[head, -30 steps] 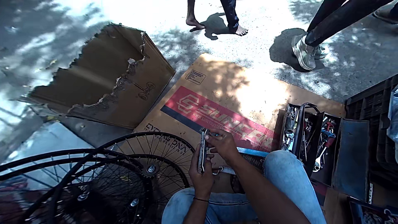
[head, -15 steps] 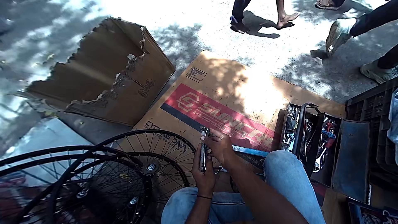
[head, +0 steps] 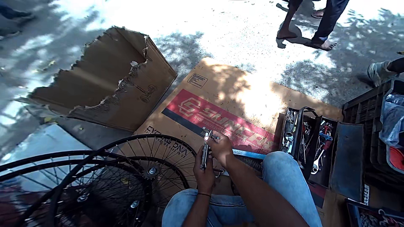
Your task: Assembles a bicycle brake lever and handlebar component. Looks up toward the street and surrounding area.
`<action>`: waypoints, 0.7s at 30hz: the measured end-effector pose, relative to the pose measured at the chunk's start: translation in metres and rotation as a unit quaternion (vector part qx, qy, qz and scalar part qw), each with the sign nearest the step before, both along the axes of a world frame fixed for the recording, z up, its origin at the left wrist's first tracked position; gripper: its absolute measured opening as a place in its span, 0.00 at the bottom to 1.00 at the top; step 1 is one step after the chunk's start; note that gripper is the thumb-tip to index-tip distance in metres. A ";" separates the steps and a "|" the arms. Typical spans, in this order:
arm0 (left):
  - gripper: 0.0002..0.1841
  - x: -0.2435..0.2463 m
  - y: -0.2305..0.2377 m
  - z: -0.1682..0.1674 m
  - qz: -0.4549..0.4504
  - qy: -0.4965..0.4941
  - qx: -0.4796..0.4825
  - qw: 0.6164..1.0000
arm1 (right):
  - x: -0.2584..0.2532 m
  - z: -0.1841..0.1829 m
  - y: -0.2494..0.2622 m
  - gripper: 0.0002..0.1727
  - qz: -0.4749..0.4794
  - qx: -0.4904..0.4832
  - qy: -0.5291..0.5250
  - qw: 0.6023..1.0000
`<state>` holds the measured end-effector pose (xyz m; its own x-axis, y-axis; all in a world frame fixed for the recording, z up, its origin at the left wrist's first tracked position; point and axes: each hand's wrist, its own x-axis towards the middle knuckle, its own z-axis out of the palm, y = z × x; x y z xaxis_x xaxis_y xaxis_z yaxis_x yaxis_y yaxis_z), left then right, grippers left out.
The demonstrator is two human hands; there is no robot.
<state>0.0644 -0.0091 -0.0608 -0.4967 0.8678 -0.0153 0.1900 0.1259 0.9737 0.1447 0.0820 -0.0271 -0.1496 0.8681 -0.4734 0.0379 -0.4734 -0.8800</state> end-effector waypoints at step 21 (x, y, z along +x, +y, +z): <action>0.26 -0.009 -0.002 -0.007 -0.041 -0.030 0.004 0.999 | -0.008 -0.021 -0.061 0.16 -0.266 -0.056 0.225 0.936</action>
